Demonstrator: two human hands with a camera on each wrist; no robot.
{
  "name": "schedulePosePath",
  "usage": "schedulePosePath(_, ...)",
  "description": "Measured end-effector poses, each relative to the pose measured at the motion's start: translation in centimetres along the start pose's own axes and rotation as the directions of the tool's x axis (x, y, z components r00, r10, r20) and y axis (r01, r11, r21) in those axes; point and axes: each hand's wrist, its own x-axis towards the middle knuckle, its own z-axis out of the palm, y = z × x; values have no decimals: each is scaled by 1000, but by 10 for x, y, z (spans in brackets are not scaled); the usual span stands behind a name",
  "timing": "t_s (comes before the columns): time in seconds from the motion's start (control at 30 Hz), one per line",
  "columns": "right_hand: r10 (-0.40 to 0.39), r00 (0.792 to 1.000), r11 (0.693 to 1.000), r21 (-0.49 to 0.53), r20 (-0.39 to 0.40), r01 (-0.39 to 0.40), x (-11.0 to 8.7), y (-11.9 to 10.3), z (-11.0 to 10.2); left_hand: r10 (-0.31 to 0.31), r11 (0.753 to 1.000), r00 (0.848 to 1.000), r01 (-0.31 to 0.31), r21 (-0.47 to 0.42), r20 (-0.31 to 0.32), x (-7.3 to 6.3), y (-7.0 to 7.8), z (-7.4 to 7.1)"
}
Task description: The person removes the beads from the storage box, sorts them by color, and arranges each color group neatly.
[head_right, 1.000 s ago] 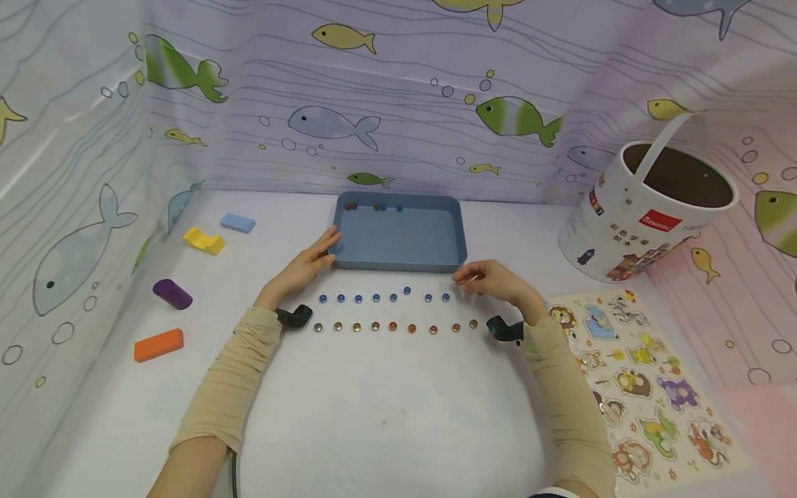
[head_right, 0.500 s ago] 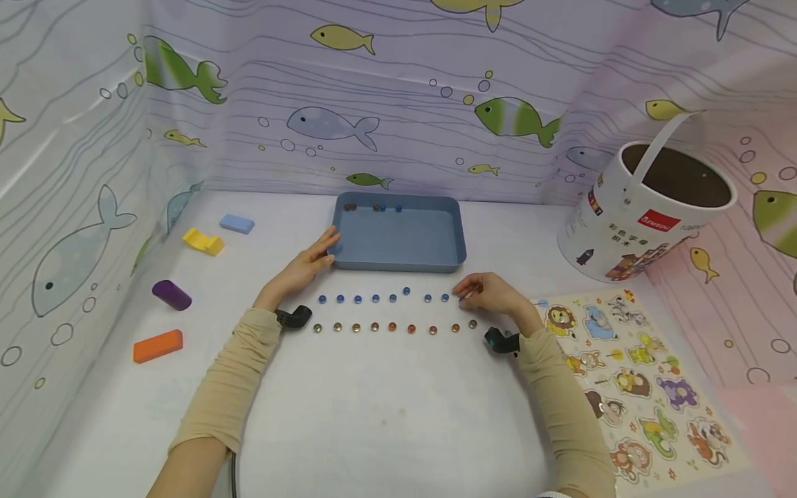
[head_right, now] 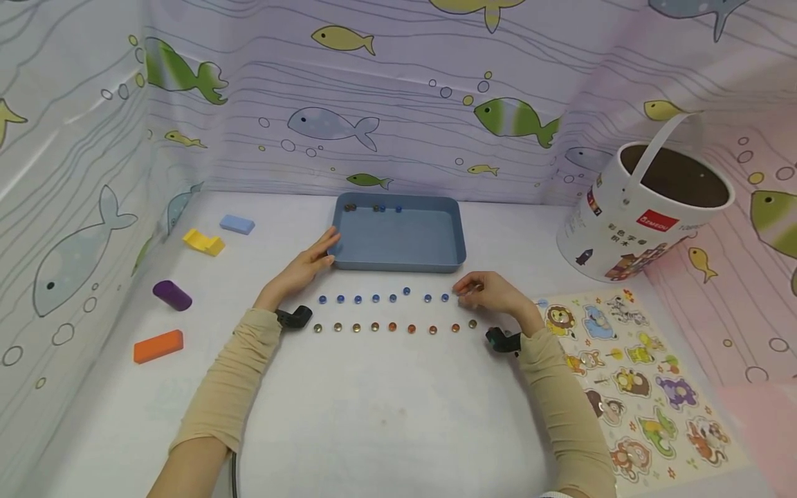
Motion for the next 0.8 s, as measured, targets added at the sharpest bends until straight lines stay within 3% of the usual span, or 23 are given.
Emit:
schedulePosePath(0.27,-28,999,997,69,-39,30,-3,-17,-25,2,1000,1000,-2,-4,-3,-1,2,0)
schedulePosePath(0.5,-98,995,990,104,-15,99,12,-34,-37,0,1000,1000,0,7,-2,1,0,0)
schedulePosePath(0.7,-141,990,966,216,-21,142,37,-54,-43,-8,1000,1000,8,3,-22,12,-28,4)
schedulePosePath(0.8,-155,986,927,335,-63,167,53,-64,-45,0,1000,999,0,11,-32,15,-37,5)
